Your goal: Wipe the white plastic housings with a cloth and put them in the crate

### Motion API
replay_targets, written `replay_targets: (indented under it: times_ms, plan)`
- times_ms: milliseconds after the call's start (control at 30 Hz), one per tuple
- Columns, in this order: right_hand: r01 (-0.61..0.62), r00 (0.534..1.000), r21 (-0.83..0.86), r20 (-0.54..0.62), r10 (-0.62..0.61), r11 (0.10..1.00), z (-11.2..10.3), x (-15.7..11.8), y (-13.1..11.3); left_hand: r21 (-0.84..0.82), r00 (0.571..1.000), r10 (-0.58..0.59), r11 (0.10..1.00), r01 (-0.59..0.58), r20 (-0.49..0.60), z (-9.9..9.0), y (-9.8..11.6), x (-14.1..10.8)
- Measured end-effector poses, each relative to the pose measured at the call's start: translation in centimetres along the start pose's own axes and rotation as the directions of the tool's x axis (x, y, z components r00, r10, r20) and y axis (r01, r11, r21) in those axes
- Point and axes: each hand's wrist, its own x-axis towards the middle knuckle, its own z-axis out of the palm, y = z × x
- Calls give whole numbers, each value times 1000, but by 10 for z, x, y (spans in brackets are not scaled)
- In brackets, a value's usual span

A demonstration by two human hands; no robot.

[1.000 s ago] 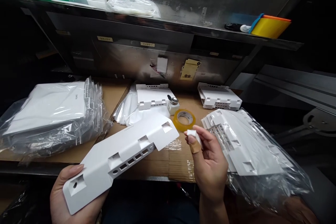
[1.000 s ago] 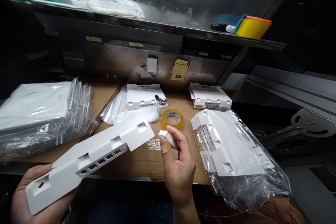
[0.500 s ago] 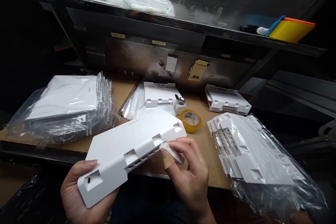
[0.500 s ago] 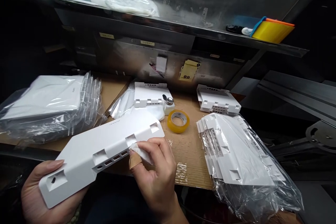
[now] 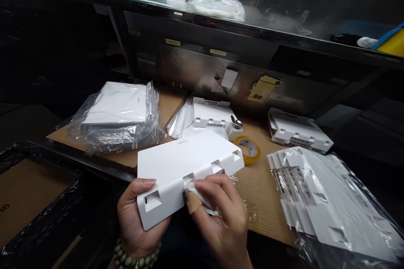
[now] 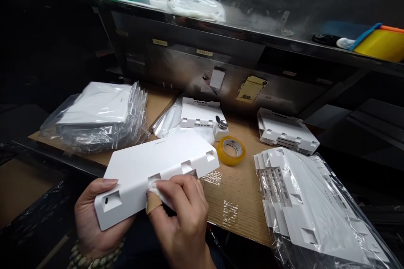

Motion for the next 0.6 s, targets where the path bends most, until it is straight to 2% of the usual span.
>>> replay_targets:
  times_ms: [67,133,400,467,600]
  plan:
    - [-8,999,52,36,6,999,1,-1,-2,15,999,0,1000,1,-34,-1,0,1]
    - [-13,1000,53,23,12,999,1,-1,-2,23,998,-9,1000,11,-65,0,-1,0]
    - [75,997,-45,1,-75,996,15,-6,-6,16,1000,6,1000,-6,-18,5,-5,-4]
    - [61,998,20,18,-61,998,17,-9,-10,20,999,-36,999,36,-2,4,-4,-4]
    - [-55,998,175,27,50,983,10,-10,-12,19,996,-91,996,90,6,4,-2,-3]
